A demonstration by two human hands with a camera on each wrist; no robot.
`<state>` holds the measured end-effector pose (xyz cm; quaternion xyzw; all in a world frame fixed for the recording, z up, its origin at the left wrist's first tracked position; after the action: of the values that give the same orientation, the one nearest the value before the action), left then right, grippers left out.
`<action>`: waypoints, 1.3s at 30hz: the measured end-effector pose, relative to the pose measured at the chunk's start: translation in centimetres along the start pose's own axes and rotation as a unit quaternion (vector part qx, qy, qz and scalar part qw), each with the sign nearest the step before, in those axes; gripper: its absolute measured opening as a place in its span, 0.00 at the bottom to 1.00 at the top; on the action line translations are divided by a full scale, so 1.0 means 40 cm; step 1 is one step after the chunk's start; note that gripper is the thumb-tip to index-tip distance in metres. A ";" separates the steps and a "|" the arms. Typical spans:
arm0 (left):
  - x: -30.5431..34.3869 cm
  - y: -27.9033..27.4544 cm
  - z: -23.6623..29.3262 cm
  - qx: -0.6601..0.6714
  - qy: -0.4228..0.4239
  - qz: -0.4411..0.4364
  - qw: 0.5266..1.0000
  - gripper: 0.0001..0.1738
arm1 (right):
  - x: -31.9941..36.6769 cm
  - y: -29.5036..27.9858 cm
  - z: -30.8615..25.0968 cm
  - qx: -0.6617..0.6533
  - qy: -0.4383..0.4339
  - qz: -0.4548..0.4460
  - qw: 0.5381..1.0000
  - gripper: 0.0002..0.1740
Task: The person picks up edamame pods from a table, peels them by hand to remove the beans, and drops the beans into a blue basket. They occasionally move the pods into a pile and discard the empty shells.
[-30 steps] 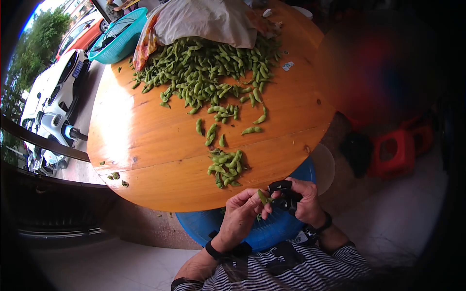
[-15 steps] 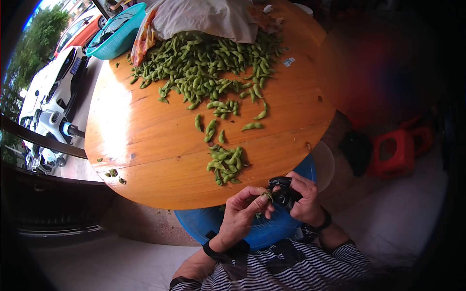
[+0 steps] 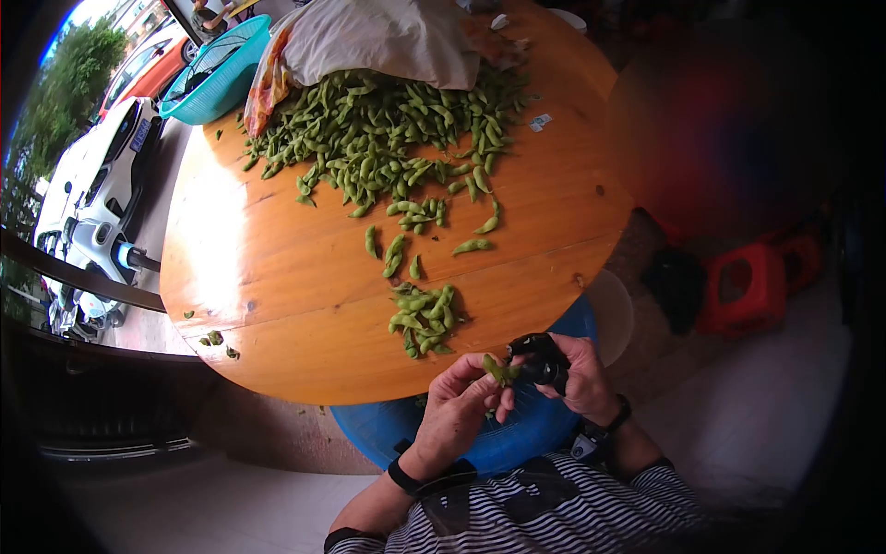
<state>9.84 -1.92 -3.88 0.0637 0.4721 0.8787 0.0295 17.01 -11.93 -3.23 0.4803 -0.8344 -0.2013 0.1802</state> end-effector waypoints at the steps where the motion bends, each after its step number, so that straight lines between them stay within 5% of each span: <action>1: -0.002 0.004 -0.005 0.024 -0.007 -0.008 1.000 0.06 | 0.001 -0.001 -0.016 0.059 -0.001 0.029 0.998 0.15; 5: -0.003 0.004 -0.010 0.020 0.002 -0.009 1.000 0.06 | 0.013 -0.003 -0.057 0.190 -0.009 0.085 0.978 0.16; 11: 0.009 0.007 0.005 -0.050 0.012 -0.002 0.999 0.10 | 0.021 -0.007 -0.031 0.136 0.009 0.089 0.987 0.16; 14: 0.019 -0.010 -0.004 -0.077 -0.020 0.022 0.997 0.12 | 0.041 -0.022 -0.074 0.280 -0.039 0.108 0.953 0.16; 15: 0.022 -0.006 -0.019 -0.176 -0.077 -0.008 0.981 0.11 | 0.061 -0.031 -0.111 0.277 -0.057 0.117 0.952 0.14; 17: 0.037 -0.006 -0.025 -0.272 -0.132 -0.033 0.953 0.11 | 0.141 -0.104 -0.191 0.292 -0.083 0.237 0.923 0.10; 19: 0.043 0.093 -0.004 -0.625 -0.072 -0.198 0.751 0.11 | 0.183 -0.130 -0.286 0.480 -0.065 0.263 0.834 0.10; 21: 0.042 0.126 0.034 -0.652 -0.013 -0.207 0.729 0.13 | 0.236 -0.189 -0.303 0.604 -0.019 0.298 0.739 0.12; 23: 0.052 0.083 0.151 -0.700 0.000 0.008 0.714 0.12 | 0.279 -0.216 -0.310 0.662 -0.033 0.343 0.666 0.12; 25: 0.061 0.061 0.213 -0.736 0.079 0.053 0.670 0.16 | 0.271 -0.209 -0.311 0.631 -0.043 0.345 0.693 0.13; 27: 0.057 0.061 0.252 -0.852 0.081 0.093 0.510 0.21 | 0.256 -0.197 -0.307 0.598 -0.055 0.350 0.719 0.13; 29: 0.041 0.055 0.256 -0.862 0.076 0.075 0.496 0.23 | 0.194 -0.166 -0.277 0.544 -0.064 0.257 0.796 0.16; 31: 0.030 0.068 0.239 -0.905 0.070 0.043 0.417 0.28 | 0.139 -0.126 -0.242 0.493 -0.065 0.213 0.841 0.16; 34: 0.013 0.085 0.245 -0.915 0.110 0.034 0.388 0.21 | 0.061 -0.041 -0.202 0.475 -0.078 0.111 0.869 0.14; 35: 0.008 0.086 0.242 -0.915 0.112 0.035 0.387 0.21 | 0.039 -0.012 -0.187 0.463 -0.078 0.075 0.880 0.14; 38: 0.026 0.071 0.313 -0.782 0.188 0.129 0.580 0.15 | -0.008 0.044 -0.144 0.423 -0.048 0.028 0.904 0.16; 39: 0.025 0.066 0.312 -0.782 0.188 0.126 0.581 0.15 | -0.022 0.058 -0.128 0.413 -0.042 -0.001 0.910 0.16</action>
<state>10.61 7.05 5.23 -0.0917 -0.4149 0.8955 -0.1325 18.27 -10.94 2.24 0.5038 -0.8494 0.1408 -0.0698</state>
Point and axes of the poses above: each hand's wrist, its own x-axis away from the middle knuckle, its own y-axis out of the palm, z = x × y, the point moved 10 cm from there along -x, towards the middle knuckle, and after that the axes turned 14 degrees about -z, right-handed, at the moved point
